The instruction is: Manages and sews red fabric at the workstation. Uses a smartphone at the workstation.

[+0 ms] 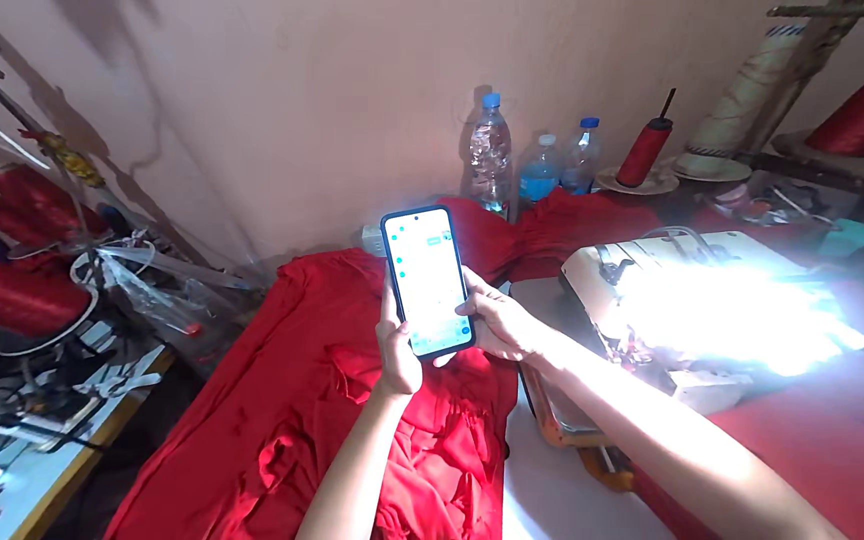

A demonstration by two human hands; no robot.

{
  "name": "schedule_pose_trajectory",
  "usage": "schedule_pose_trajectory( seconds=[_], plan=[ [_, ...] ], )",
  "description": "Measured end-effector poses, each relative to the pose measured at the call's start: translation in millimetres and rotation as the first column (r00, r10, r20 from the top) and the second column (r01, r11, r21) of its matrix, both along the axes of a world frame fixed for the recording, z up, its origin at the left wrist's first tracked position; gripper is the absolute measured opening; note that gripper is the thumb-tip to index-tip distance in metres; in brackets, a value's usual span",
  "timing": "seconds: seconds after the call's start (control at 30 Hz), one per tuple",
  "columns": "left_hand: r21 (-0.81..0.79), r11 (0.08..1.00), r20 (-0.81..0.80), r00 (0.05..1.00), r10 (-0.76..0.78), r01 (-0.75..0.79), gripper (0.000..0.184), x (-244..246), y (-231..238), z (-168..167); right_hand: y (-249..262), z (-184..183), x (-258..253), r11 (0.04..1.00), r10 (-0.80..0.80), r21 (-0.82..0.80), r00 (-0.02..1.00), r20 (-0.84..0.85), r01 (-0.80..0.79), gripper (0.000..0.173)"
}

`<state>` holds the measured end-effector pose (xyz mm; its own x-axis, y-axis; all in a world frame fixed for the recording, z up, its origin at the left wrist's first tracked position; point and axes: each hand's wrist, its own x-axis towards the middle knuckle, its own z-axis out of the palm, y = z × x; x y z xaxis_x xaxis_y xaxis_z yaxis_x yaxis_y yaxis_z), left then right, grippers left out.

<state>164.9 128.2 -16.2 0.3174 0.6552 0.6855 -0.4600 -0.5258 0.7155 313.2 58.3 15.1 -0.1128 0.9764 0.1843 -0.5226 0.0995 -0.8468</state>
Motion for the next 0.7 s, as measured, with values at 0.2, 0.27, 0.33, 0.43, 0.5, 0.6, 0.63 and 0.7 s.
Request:
schedule_pose_trajectory(
  seconds=[0.2, 0.27, 0.33, 0.43, 0.5, 0.6, 0.63, 0.7],
  plan=[
    [0.136, 0.985, -0.049, 0.992, 0.113, -0.106, 0.07, 2.0, -0.8, -2.8, -0.5, -1.4, -0.9, 0.997, -0.047, 0.06, 0.996, 0.078, 0.042, 0.041],
    [0.211, 0.973, -0.038, 0.994, 0.106, -0.096, 0.069, 3.4, 2.3, -4.8, -0.2, -3.0, 0.1, 0.997, -0.038, 0.062, 0.997, 0.072, 0.034, 0.04],
    [0.218, 0.969, -0.026, 0.992, 0.124, -0.116, 0.07, 4.9, 2.5, -3.7, 0.6, -3.1, 1.2, 0.999, -0.008, 0.049, 0.999, 0.044, 0.006, 0.042],
    [0.16, 0.971, -0.016, 0.983, 0.182, -0.177, 0.064, 7.2, -1.5, 0.4, 0.9, -3.1, 2.8, 0.999, 0.014, 0.029, 1.0, 0.017, -0.015, 0.049],
    [0.164, 0.969, -0.016, 0.982, 0.189, -0.184, 0.063, 6.8, -1.9, 0.8, 1.1, -3.3, 1.9, 0.999, 0.006, 0.04, 1.0, 0.021, -0.007, 0.047],
    [0.132, 0.98, -0.031, 0.988, 0.151, -0.146, 0.067, 2.8, -1.2, -1.8, 0.8, -4.2, 1.8, 0.998, 0.014, 0.064, 0.999, 0.031, -0.016, 0.042],
    [0.076, 0.989, -0.041, 0.99, 0.133, -0.13, 0.069, 1.9, -3.2, -0.4, 0.6, -4.7, 2.0, 0.997, 0.02, 0.071, 0.999, 0.036, -0.022, 0.043],
    [0.004, 0.997, -0.02, 0.997, 0.076, -0.076, 0.071, 0.9, -4.1, 0.4, -0.9, -4.6, 1.8, 0.995, 0.015, 0.1, 0.996, 0.085, -0.023, 0.052]
  ],
)
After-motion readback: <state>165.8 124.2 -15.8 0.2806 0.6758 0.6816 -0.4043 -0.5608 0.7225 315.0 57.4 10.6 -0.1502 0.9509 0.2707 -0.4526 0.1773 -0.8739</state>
